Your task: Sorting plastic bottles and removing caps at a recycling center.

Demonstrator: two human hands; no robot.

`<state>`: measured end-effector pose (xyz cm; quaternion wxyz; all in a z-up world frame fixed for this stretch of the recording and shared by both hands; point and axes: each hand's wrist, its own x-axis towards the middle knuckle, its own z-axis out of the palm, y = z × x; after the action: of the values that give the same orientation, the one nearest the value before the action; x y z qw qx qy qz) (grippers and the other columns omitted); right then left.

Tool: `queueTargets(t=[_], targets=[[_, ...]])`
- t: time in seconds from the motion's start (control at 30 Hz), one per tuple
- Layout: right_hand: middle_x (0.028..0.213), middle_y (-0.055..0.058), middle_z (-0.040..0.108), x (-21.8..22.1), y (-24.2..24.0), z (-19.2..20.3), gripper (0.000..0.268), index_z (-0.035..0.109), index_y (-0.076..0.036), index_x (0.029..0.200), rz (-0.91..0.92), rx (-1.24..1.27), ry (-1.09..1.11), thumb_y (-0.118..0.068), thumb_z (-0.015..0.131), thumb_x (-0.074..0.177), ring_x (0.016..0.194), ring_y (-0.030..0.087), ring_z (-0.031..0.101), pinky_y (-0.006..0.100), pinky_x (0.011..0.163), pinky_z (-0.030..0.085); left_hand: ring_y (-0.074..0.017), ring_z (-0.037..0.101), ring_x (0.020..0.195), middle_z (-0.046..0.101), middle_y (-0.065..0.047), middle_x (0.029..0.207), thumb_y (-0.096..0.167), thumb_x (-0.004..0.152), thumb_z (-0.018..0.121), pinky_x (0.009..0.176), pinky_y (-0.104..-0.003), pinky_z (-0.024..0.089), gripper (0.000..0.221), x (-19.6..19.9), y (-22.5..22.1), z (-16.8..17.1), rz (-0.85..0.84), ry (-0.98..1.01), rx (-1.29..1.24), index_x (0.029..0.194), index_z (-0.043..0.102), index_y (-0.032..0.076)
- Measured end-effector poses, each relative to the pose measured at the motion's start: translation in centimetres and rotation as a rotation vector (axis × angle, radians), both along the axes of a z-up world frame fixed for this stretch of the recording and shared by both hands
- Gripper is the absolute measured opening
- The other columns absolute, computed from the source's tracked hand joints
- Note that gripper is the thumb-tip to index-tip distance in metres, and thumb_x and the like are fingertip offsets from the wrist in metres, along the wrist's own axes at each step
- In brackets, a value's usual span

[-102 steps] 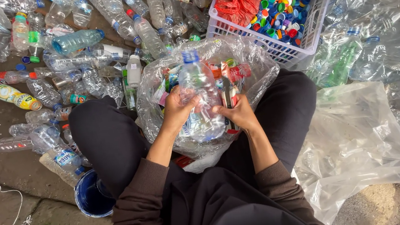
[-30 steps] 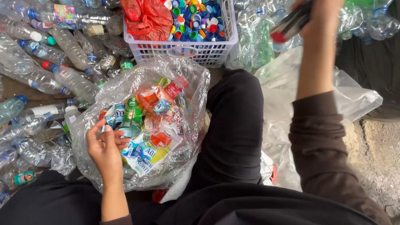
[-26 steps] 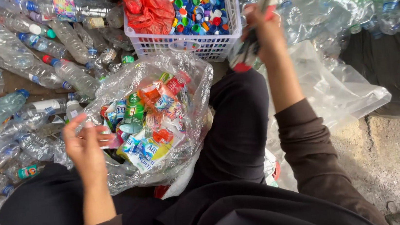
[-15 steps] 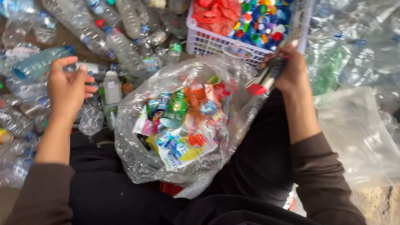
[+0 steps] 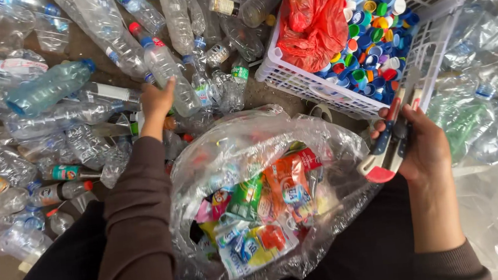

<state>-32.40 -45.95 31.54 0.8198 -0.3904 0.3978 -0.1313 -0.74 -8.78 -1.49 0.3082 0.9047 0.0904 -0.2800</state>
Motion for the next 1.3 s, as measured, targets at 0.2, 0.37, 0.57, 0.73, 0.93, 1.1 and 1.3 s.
queueTargets(t=[0.2, 0.37, 0.57, 0.73, 0.93, 1.1, 1.3], targets=[[0.099, 0.013, 0.063, 2.2, 1.8, 0.9, 0.019, 0.056, -0.002, 0.119, 0.068, -0.121, 0.090, -0.010, 0.046, 0.104, 0.078, 0.021, 0.062, 0.033, 0.065, 0.056, -0.0302, 0.073, 0.086, 0.070, -0.017, 0.105, 0.046, 0.078, 0.088, 0.077, -0.039, 0.060, 0.079, -0.1, -2.0, -8.7, 0.010, 0.063, -0.030, 0.124, 0.047, -0.005], [0.101, 0.016, 0.063, 2.5, 3.8, 1.1, 0.024, 0.054, -0.002, 0.124, 0.106, -0.152, 0.089, -0.007, 0.048, 0.102, 0.076, 0.022, 0.062, 0.032, 0.064, 0.055, -0.0400, 0.051, 0.108, 0.044, -0.027, 0.125, 0.020, 0.069, 0.089, 0.087, -0.052, 0.044, 0.102, 1.0, -3.6, -5.3, -0.217, -0.111, 0.452, 0.143, 0.022, -0.001], [0.101, 0.016, 0.063, 2.1, 3.6, 1.0, 0.026, 0.052, -0.004, 0.126, 0.103, -0.198, 0.155, -0.007, 0.048, 0.101, 0.076, 0.022, 0.061, 0.032, 0.065, 0.053, -0.0385, 0.058, 0.111, 0.058, -0.023, 0.120, 0.020, 0.088, 0.076, 0.093, -0.052, 0.048, 0.059, -1.4, -7.5, -5.4, -0.462, -0.370, 0.191, 0.133, 0.046, -0.006], [0.100, 0.017, 0.063, 2.7, 3.9, 1.5, 0.025, 0.051, -0.005, 0.126, 0.093, -0.222, 0.132, -0.007, 0.049, 0.101, 0.073, 0.023, 0.061, 0.032, 0.064, 0.053, -0.0326, 0.072, 0.085, 0.073, -0.015, 0.094, 0.024, 0.092, 0.077, 0.080, -0.048, 0.055, 0.031, -1.7, -7.5, -9.5, -0.379, -0.023, 0.185, 0.107, 0.064, 0.001], [0.091, 0.026, 0.061, 2.0, 4.9, 0.1, 0.021, 0.049, 0.004, 0.120, 0.065, -0.219, -0.010, -0.010, 0.052, 0.103, 0.064, 0.037, 0.066, 0.046, 0.057, 0.060, -0.0441, 0.071, 0.096, 0.072, -0.021, 0.091, 0.015, 0.080, 0.077, 0.080, -0.053, 0.058, 0.031, -0.5, -4.7, -7.6, -0.315, -0.252, -0.179, 0.106, 0.072, -0.002], [0.079, 0.026, 0.061, 1.2, 7.3, 0.7, 0.026, 0.037, 0.004, 0.127, 0.399, -0.520, -0.047, -0.010, 0.044, 0.106, 0.056, 0.038, 0.069, 0.047, 0.050, 0.059, -0.0325, 0.072, 0.092, 0.074, -0.016, 0.093, 0.007, 0.085, 0.069, 0.077, -0.045, 0.053, 0.058, -3.7, -2.2, 14.9, -0.247, -0.416, -0.470, 0.138, 0.047, 0.003], [0.108, 0.021, 0.071, -1.5, 14.9, 1.1, 0.071, 0.041, -0.005, 0.133, 0.435, -0.821, -0.096, -0.028, 0.087, 0.083, 0.088, 0.031, 0.071, 0.046, 0.071, 0.059, -0.0328, 0.065, 0.107, 0.066, -0.025, 0.113, -0.011, 0.085, 0.063, 0.084, -0.042, 0.059, 0.082, -17.4, 0.6, 32.2, -0.357, -0.302, -0.978, 0.156, 0.025, 0.003]])
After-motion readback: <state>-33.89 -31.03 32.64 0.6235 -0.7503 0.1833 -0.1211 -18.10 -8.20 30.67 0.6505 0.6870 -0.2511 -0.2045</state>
